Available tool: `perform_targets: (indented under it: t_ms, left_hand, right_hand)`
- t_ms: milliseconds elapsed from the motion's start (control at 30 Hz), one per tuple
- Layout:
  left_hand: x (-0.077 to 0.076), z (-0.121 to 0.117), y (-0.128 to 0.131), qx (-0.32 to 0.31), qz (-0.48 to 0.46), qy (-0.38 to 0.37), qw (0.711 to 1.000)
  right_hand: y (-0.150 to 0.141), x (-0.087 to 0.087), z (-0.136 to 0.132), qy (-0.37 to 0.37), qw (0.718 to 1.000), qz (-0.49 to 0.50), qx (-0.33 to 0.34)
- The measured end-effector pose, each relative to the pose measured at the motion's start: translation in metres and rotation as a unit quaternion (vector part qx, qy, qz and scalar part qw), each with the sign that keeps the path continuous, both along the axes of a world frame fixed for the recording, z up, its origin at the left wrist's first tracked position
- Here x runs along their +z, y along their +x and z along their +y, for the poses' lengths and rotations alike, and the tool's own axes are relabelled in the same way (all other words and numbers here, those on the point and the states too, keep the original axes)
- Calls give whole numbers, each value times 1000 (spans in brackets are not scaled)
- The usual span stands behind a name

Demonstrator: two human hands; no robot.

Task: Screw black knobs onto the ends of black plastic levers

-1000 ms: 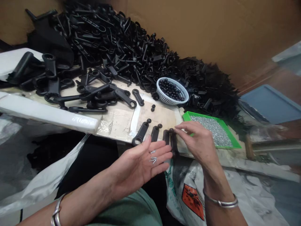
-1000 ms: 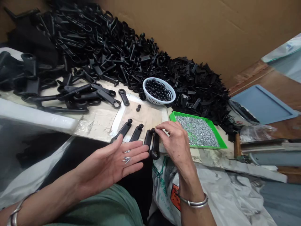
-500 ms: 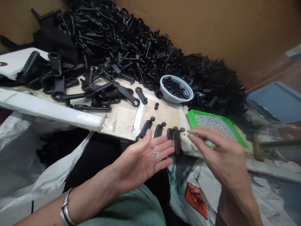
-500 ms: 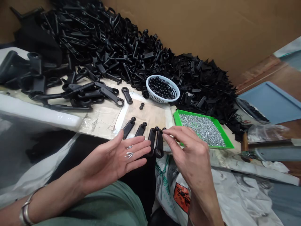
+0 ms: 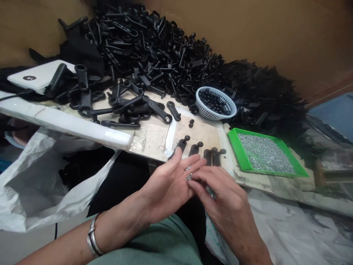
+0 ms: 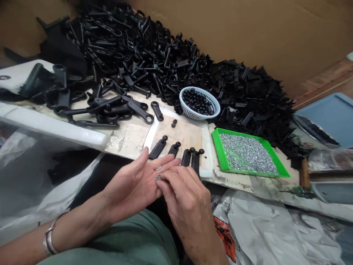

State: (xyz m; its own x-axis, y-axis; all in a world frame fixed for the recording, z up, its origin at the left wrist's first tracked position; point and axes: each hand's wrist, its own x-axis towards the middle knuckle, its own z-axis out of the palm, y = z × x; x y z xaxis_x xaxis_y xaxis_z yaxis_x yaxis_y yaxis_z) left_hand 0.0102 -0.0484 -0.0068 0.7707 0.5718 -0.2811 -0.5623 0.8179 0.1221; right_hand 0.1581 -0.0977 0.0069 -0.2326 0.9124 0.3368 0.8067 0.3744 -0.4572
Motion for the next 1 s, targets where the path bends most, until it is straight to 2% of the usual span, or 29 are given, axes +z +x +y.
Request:
perform_targets:
  t_ms: [300, 400, 533, 733, 1000]
  left_hand:
    - [0, 0, -2, 7, -22, -12, 1000]
    - [-1, -1, -3, 3, -19, -17, 1000]
    - [-2, 0, -7, -15, -14, -23, 1000]
    - [-2, 1, -12, -7, -19, -20, 1000]
    - [-6, 3, -13, -1, -36, -22, 999]
  right_hand:
    - [7, 13, 2, -83, 990, 108, -36]
    - [20, 17, 15, -33, 990, 100, -96]
    - [38, 16, 45, 28, 987, 26, -157]
    - [42, 8, 75, 28, 990, -32, -136]
    - [39, 5, 79, 2, 991, -46, -123]
